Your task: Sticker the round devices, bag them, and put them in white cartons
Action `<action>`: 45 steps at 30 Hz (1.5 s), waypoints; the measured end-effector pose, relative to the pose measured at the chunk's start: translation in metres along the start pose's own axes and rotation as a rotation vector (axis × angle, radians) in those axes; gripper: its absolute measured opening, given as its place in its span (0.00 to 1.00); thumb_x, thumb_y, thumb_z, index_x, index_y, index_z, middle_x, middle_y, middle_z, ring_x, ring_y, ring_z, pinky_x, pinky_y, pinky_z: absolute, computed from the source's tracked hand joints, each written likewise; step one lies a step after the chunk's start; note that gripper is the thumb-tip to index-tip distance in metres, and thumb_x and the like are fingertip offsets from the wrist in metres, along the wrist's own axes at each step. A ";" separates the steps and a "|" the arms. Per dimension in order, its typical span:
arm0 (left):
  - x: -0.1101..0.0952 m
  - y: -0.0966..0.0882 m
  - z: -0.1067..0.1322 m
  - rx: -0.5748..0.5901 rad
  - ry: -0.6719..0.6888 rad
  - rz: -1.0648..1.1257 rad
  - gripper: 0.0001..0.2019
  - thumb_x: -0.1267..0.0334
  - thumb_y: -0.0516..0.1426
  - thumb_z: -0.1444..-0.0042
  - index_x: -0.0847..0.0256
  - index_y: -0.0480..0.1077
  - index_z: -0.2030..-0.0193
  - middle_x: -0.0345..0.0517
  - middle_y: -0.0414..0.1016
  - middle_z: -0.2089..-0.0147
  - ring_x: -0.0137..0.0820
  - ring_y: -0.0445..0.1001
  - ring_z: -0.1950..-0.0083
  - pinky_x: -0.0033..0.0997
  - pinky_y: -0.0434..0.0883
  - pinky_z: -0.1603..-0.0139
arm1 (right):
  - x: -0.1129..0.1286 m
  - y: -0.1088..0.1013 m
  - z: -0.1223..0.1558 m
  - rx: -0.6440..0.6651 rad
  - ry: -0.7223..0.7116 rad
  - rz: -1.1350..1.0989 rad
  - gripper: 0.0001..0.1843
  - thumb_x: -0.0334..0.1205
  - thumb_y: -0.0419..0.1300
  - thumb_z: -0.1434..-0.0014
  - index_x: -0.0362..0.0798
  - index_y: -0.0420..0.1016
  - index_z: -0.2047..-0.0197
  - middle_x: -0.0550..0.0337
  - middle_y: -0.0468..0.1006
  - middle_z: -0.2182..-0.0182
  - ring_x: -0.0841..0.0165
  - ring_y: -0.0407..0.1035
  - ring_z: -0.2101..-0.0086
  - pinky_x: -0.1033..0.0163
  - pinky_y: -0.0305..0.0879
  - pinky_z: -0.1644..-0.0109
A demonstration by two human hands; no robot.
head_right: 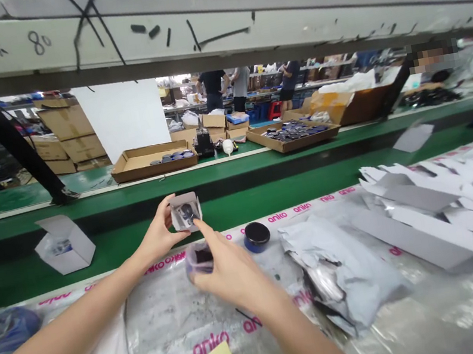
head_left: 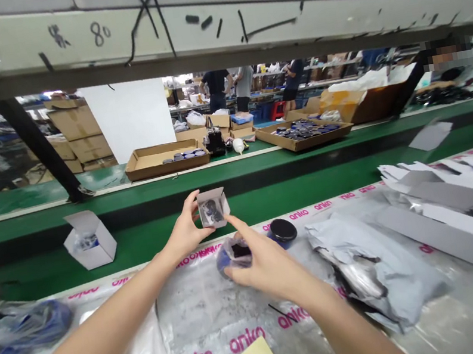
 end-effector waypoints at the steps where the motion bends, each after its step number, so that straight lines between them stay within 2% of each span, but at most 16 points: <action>1: 0.004 0.001 0.001 0.005 -0.007 -0.008 0.48 0.67 0.68 0.54 0.56 0.49 0.28 0.57 0.71 0.36 0.45 0.74 0.37 0.49 0.70 0.35 | 0.006 0.002 -0.008 0.052 0.013 0.045 0.55 0.39 0.66 0.48 0.60 0.42 0.23 0.52 0.77 0.45 0.57 0.76 0.51 0.54 0.70 0.49; 3: 0.010 0.003 0.003 0.001 -0.010 -0.034 0.45 0.68 0.68 0.56 0.57 0.54 0.31 0.55 0.71 0.35 0.45 0.73 0.37 0.47 0.70 0.35 | 0.012 0.008 -0.030 0.203 0.090 0.173 0.62 0.40 0.66 0.49 0.55 0.32 0.22 0.48 0.79 0.47 0.55 0.77 0.55 0.54 0.72 0.54; 5: 0.017 0.003 0.005 -0.007 -0.015 -0.063 0.41 0.70 0.67 0.57 0.58 0.61 0.34 0.53 0.71 0.36 0.45 0.73 0.38 0.47 0.70 0.35 | 0.010 0.019 -0.054 0.371 0.202 0.274 0.66 0.40 0.68 0.52 0.49 0.29 0.22 0.45 0.81 0.53 0.54 0.79 0.64 0.54 0.73 0.63; 8: 0.024 0.001 0.006 -0.013 -0.034 -0.077 0.38 0.74 0.65 0.60 0.58 0.66 0.38 0.50 0.74 0.39 0.46 0.74 0.40 0.48 0.69 0.35 | 0.003 0.034 -0.082 0.505 0.324 0.302 0.69 0.42 0.70 0.56 0.45 0.31 0.22 0.46 0.82 0.62 0.59 0.74 0.78 0.55 0.71 0.74; 10: 0.027 -0.001 0.005 -0.023 -0.038 -0.068 0.38 0.76 0.64 0.62 0.58 0.66 0.39 0.49 0.75 0.40 0.45 0.74 0.40 0.47 0.69 0.35 | 0.002 0.039 -0.090 0.529 0.361 0.303 0.69 0.43 0.72 0.57 0.46 0.35 0.22 0.49 0.82 0.64 0.62 0.72 0.80 0.56 0.70 0.76; 13: 0.034 -0.006 0.004 -0.045 -0.062 -0.021 0.38 0.76 0.64 0.62 0.59 0.65 0.39 0.49 0.75 0.41 0.44 0.74 0.39 0.45 0.71 0.37 | 0.012 0.029 -0.087 0.528 0.343 0.295 0.64 0.42 0.75 0.60 0.46 0.49 0.25 0.54 0.81 0.68 0.64 0.71 0.80 0.59 0.69 0.76; 16: 0.043 -0.011 0.004 -0.056 -0.095 0.055 0.38 0.73 0.67 0.61 0.60 0.64 0.39 0.52 0.74 0.41 0.45 0.73 0.39 0.45 0.74 0.41 | 0.038 0.000 -0.080 0.452 0.220 0.247 0.40 0.44 0.70 0.52 0.50 0.68 0.36 0.56 0.80 0.67 0.65 0.72 0.76 0.61 0.68 0.75; 18: 0.048 -0.013 0.004 -0.057 -0.110 0.103 0.39 0.71 0.69 0.61 0.59 0.63 0.39 0.52 0.74 0.41 0.45 0.74 0.39 0.45 0.74 0.41 | 0.061 -0.028 -0.086 0.214 0.024 0.194 0.25 0.43 0.66 0.47 0.51 0.73 0.46 0.57 0.80 0.63 0.64 0.74 0.70 0.61 0.69 0.70; 20: 0.051 -0.014 0.004 -0.059 -0.126 0.142 0.39 0.71 0.69 0.60 0.58 0.63 0.39 0.52 0.74 0.40 0.45 0.74 0.39 0.46 0.74 0.41 | 0.076 -0.049 -0.090 -0.112 -0.187 0.152 0.20 0.43 0.65 0.45 0.52 0.72 0.49 0.57 0.80 0.58 0.62 0.74 0.63 0.59 0.70 0.62; 21: 0.053 -0.014 0.004 -0.063 -0.135 0.159 0.38 0.71 0.69 0.60 0.58 0.63 0.40 0.52 0.75 0.41 0.45 0.74 0.39 0.47 0.74 0.41 | 0.078 -0.052 -0.091 -0.239 -0.267 0.157 0.21 0.44 0.65 0.43 0.52 0.71 0.47 0.57 0.79 0.56 0.61 0.74 0.60 0.58 0.70 0.58; 23: 0.056 -0.015 0.004 -0.076 -0.148 0.185 0.37 0.73 0.69 0.60 0.58 0.64 0.41 0.52 0.75 0.41 0.45 0.75 0.40 0.49 0.73 0.39 | 0.070 -0.038 -0.097 -0.330 -0.353 0.228 0.22 0.45 0.63 0.39 0.51 0.68 0.43 0.54 0.78 0.52 0.60 0.73 0.56 0.56 0.70 0.53; 26: 0.062 -0.018 0.002 -0.102 -0.154 0.216 0.35 0.75 0.70 0.62 0.59 0.66 0.45 0.53 0.75 0.41 0.45 0.74 0.38 0.50 0.69 0.36 | 0.047 0.000 -0.110 -0.242 -0.403 0.383 0.20 0.37 0.66 0.41 0.49 0.71 0.46 0.50 0.79 0.51 0.57 0.72 0.55 0.52 0.69 0.50; 29: 0.066 -0.021 0.000 -0.112 -0.162 0.243 0.33 0.76 0.70 0.64 0.60 0.67 0.49 0.53 0.76 0.43 0.44 0.74 0.38 0.51 0.67 0.34 | 0.032 0.020 -0.118 -0.175 -0.420 0.458 0.19 0.34 0.68 0.43 0.49 0.75 0.48 0.48 0.80 0.49 0.52 0.69 0.51 0.48 0.67 0.47; 35: 0.067 -0.028 0.001 -0.102 -0.185 0.303 0.35 0.77 0.72 0.67 0.60 0.67 0.50 0.55 0.75 0.41 0.45 0.73 0.38 0.52 0.68 0.35 | 0.031 0.027 -0.118 -0.114 -0.433 0.566 0.16 0.38 0.64 0.35 0.47 0.75 0.45 0.45 0.77 0.44 0.54 0.69 0.49 0.50 0.64 0.42; 41: 0.069 -0.032 0.003 -0.090 -0.216 0.318 0.35 0.77 0.72 0.68 0.60 0.67 0.51 0.54 0.75 0.43 0.46 0.74 0.39 0.55 0.70 0.37 | 0.038 0.031 -0.117 0.040 -0.430 0.733 0.11 0.40 0.58 0.30 0.46 0.78 0.50 0.44 0.78 0.46 0.51 0.69 0.45 0.40 0.49 0.34; 45: 0.069 -0.033 0.004 -0.087 -0.220 0.327 0.35 0.78 0.71 0.68 0.60 0.67 0.50 0.54 0.74 0.41 0.46 0.73 0.37 0.56 0.68 0.35 | 0.050 0.034 -0.129 0.180 -0.406 0.821 0.12 0.41 0.59 0.31 0.45 0.80 0.51 0.43 0.80 0.51 0.51 0.71 0.48 0.46 0.58 0.39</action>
Point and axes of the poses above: each hand's wrist, its own z-axis away from the middle knuckle, its own y-axis out of the palm, x = y × z, the point moved 7 cm from there along -z, towards the middle knuckle
